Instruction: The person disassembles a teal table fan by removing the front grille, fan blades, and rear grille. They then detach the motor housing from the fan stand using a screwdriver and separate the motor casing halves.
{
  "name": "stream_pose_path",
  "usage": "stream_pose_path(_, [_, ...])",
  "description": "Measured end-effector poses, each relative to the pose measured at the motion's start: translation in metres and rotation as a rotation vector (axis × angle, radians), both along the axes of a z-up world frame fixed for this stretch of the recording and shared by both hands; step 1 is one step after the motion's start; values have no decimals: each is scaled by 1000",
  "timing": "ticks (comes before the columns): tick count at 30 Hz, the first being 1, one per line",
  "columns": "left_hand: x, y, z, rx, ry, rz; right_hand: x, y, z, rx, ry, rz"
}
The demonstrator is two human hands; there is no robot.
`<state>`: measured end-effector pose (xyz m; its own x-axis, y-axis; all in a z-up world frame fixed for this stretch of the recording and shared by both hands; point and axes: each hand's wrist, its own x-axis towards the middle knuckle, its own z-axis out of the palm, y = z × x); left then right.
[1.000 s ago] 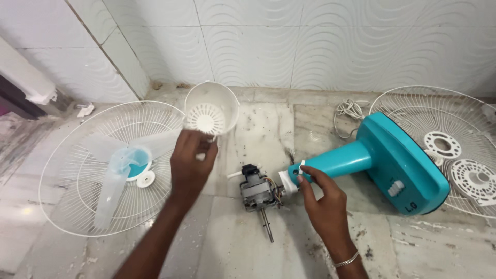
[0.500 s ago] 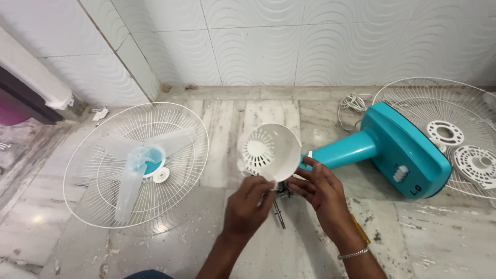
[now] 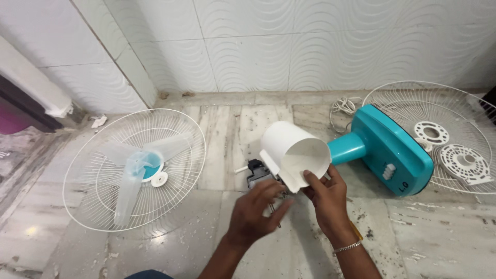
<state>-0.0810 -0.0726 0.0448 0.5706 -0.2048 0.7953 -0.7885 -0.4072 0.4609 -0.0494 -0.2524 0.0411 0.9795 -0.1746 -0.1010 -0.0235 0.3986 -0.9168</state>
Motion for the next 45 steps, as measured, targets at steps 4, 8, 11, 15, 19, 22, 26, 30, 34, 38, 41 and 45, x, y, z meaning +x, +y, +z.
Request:
stream_pose_path(4, [14,7,-18,-160,202,171,3,-6,-1,-78,26,-85])
stream_pose_path(8, [29,15,-24,-517,557,192,3,-3,0,-132,-65,-113])
stream_pose_path(11, [33,19,-22,-710,804,13,0,2,-2,-260,-145,-95])
stream_pose_path(15, [29,15,-19,-790,1055,-163,-4,9,-8,-489,-324,-17])
stream_pose_path(19, [27,14,-16,-888,1094,-253,-8,10,-11,-546,-318,34])
stream_pose_path(22, [27,14,-12,-908,1128,-234,-7,9,-8,-571,-375,71])
stream_pose_path(26, [26,13,-7,-936,1091,-159,-9,10,0,-653,-385,130])
stream_pose_path(30, [26,15,-3,-1045,1065,-132,-15,18,3,-687,-361,187])
stream_pose_path(34, [27,19,-3,-1072,1046,-176,-16,27,-1,-645,-411,207])
stream_pose_path(38, [28,20,-4,-969,1043,-141,-13,27,-9,-586,-410,136])
stream_pose_path(41, [29,20,-5,-865,1012,-159,-13,21,-15,-623,-369,81])
stream_pose_path(45, [28,24,-6,-753,912,-262,-12,16,-17,-716,-356,15])
